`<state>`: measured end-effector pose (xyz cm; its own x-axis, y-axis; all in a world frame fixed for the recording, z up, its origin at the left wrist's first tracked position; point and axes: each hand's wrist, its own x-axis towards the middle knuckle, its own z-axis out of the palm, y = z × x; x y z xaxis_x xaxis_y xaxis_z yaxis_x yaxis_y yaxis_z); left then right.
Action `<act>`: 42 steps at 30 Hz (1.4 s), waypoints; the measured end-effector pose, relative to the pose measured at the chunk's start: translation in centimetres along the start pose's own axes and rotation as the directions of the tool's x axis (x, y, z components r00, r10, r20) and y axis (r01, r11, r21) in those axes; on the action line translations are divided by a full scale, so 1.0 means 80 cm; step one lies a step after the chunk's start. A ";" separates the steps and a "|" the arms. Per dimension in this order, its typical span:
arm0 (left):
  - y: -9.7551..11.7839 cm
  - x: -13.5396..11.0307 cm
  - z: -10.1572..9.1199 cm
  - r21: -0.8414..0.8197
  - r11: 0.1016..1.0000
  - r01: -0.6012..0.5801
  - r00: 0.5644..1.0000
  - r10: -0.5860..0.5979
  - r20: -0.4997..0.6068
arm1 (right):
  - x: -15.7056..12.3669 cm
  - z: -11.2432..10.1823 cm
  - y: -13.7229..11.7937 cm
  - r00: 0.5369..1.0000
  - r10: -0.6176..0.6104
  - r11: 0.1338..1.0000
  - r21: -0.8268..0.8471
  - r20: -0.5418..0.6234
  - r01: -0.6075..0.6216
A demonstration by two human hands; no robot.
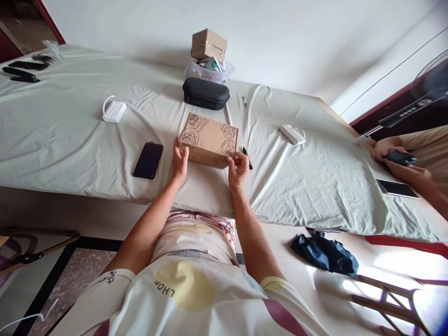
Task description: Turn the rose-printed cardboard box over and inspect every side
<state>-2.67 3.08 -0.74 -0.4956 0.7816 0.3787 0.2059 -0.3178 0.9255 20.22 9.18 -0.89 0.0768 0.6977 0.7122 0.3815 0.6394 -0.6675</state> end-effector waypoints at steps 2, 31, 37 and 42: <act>0.000 -0.001 -0.001 0.039 0.999 -0.009 0.999 0.011 -0.051 | -0.003 0.001 -0.006 1.000 0.017 0.998 0.065 0.017 -0.018; 0.001 -0.021 0.018 0.335 0.809 -0.482 0.875 0.433 0.214 | -0.014 0.010 -0.010 0.977 0.032 0.997 0.062 0.209 -0.046; -0.001 -0.018 0.014 0.289 0.853 -0.434 0.900 0.398 0.175 | -0.011 0.005 -0.005 0.980 0.174 0.985 -0.026 0.093 -0.172; -0.001 -0.014 0.011 0.274 0.877 -0.395 0.919 0.375 0.125 | -0.010 0.009 -0.001 0.952 0.277 0.961 -0.036 0.131 -0.275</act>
<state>-1.39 2.69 -1.23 -0.2725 0.6661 0.6943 0.6073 -0.4407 0.6611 19.43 8.83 -1.54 0.0578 0.8838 0.4642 0.3784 0.4109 -0.8294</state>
